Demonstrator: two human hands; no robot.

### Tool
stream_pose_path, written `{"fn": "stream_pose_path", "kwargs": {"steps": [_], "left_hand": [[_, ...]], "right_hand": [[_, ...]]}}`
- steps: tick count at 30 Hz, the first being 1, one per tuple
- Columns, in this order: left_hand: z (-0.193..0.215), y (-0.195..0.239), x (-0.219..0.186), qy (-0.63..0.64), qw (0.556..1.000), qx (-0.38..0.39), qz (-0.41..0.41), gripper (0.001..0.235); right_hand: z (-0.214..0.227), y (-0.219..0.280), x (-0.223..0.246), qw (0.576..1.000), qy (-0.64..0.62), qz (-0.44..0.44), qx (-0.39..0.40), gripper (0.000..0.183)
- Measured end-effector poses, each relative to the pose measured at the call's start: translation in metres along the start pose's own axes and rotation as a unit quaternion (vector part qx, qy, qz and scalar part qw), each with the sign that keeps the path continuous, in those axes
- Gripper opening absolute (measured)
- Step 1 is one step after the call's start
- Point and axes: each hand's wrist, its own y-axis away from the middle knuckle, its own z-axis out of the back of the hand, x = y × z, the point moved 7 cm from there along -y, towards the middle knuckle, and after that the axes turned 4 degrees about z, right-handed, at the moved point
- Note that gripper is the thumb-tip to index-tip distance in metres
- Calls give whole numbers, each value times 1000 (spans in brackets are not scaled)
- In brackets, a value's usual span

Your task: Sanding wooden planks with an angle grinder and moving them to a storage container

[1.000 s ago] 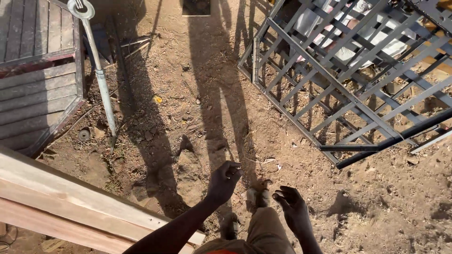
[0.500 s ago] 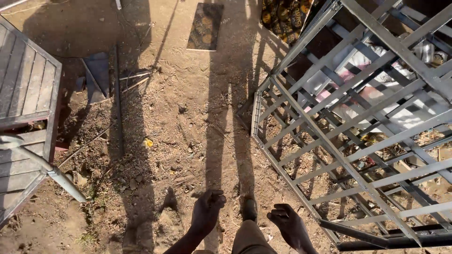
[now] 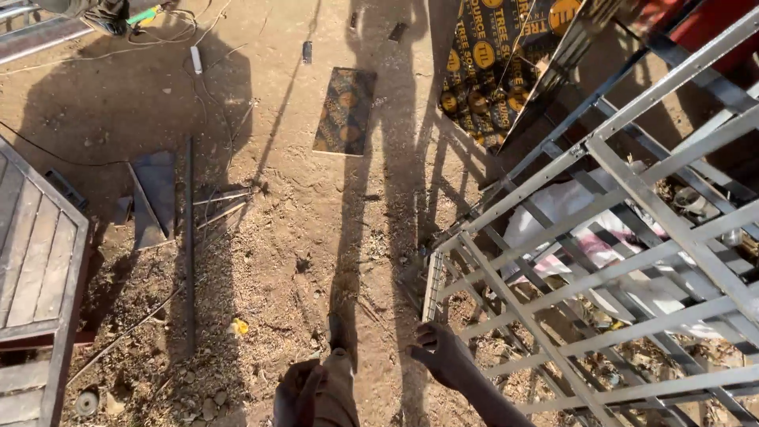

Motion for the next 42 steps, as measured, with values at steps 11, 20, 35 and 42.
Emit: {"fn": "stream_pose_path", "kwargs": {"steps": [11,20,35,42], "left_hand": [[-28,-218,-247,-167,985,28,28,34],[-175,-369,-465,-241,950,126,-155,31],[-440,-582,-613,-189,971,133,-62,29],[-512,-688,-680,-81,995,65,-1,32]], "right_hand": [[7,-218,110,995,70,2,72,63],[104,-352,98,998,-46,-7,-29,67],[402,-659,293,992,-82,80,-61,66],[520,-805,373,982,-135,100,-86,70]]}}
